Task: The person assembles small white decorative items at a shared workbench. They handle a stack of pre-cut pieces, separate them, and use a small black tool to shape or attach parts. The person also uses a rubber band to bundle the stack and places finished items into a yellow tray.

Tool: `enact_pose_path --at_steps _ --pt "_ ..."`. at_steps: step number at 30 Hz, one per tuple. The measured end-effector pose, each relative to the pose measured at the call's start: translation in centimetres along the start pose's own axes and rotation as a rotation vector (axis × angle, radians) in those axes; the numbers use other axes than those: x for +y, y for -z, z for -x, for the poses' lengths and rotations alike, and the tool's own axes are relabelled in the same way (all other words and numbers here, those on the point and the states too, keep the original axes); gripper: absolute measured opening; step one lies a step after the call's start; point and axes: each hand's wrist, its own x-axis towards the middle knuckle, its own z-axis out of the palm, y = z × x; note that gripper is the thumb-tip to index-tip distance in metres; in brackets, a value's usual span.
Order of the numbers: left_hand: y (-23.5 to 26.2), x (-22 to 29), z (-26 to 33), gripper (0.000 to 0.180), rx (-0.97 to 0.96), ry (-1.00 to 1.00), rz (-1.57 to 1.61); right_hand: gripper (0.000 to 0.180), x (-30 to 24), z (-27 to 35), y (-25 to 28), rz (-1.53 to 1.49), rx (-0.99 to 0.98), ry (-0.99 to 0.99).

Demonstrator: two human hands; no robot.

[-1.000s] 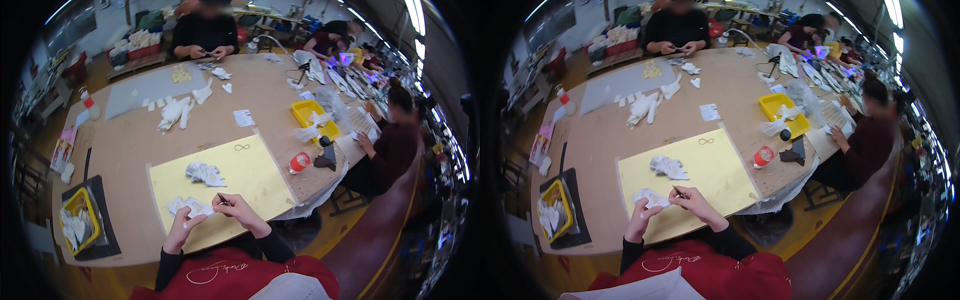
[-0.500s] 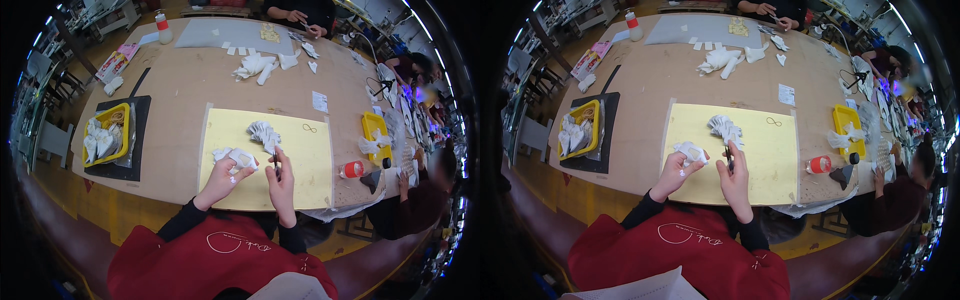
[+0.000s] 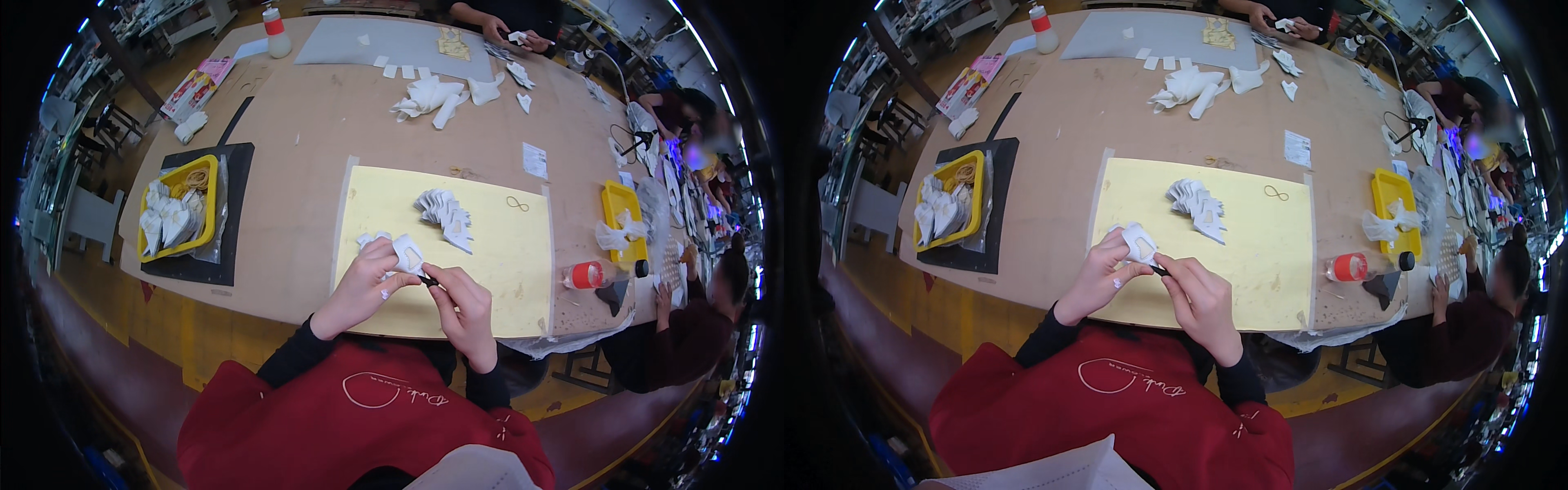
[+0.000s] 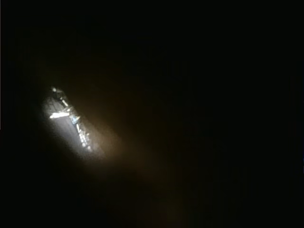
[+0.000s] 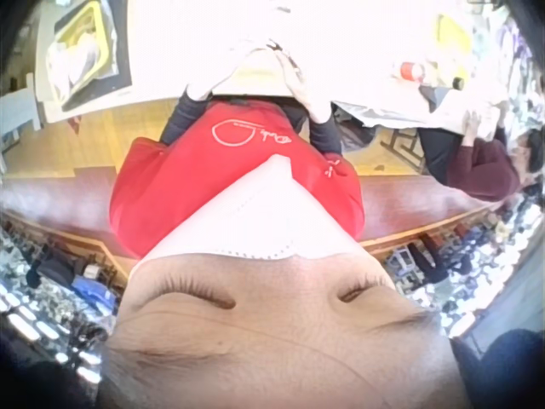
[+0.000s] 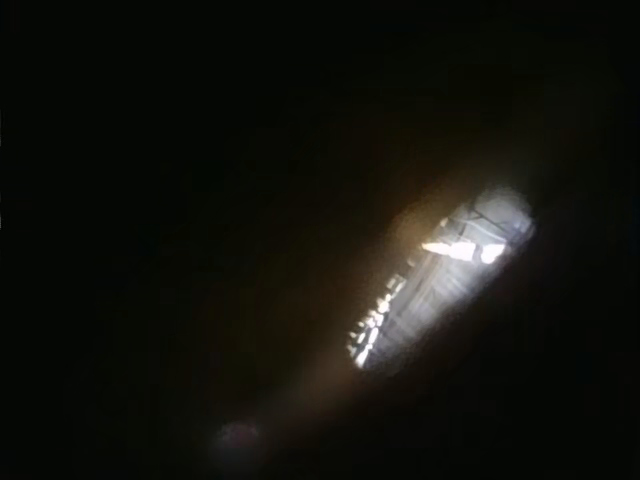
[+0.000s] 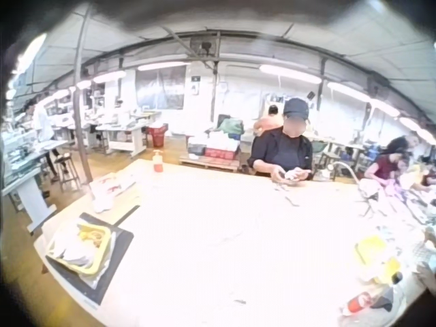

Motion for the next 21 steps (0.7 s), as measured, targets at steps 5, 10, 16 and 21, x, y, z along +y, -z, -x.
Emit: enact_pose_path --at_steps 5,10,16,21 --pt "0.5 0.6 0.1 0.018 -0.033 -0.055 -0.119 0.029 0.3 -0.2 -0.4 0.099 0.015 0.071" --pt "0.8 0.5 0.1 0.021 -0.023 -0.063 -0.163 0.028 0.3 -0.4 -0.8 0.161 0.042 0.106" --pt "0.5 1.0 0.4 0.022 0.046 -0.036 -0.123 0.029 0.6 0.1 -1.7 0.162 0.097 0.103" --pt "0.0 0.5 0.4 0.02 0.125 -0.13 -0.128 0.029 0.4 0.2 -1.6 0.152 0.123 0.112"
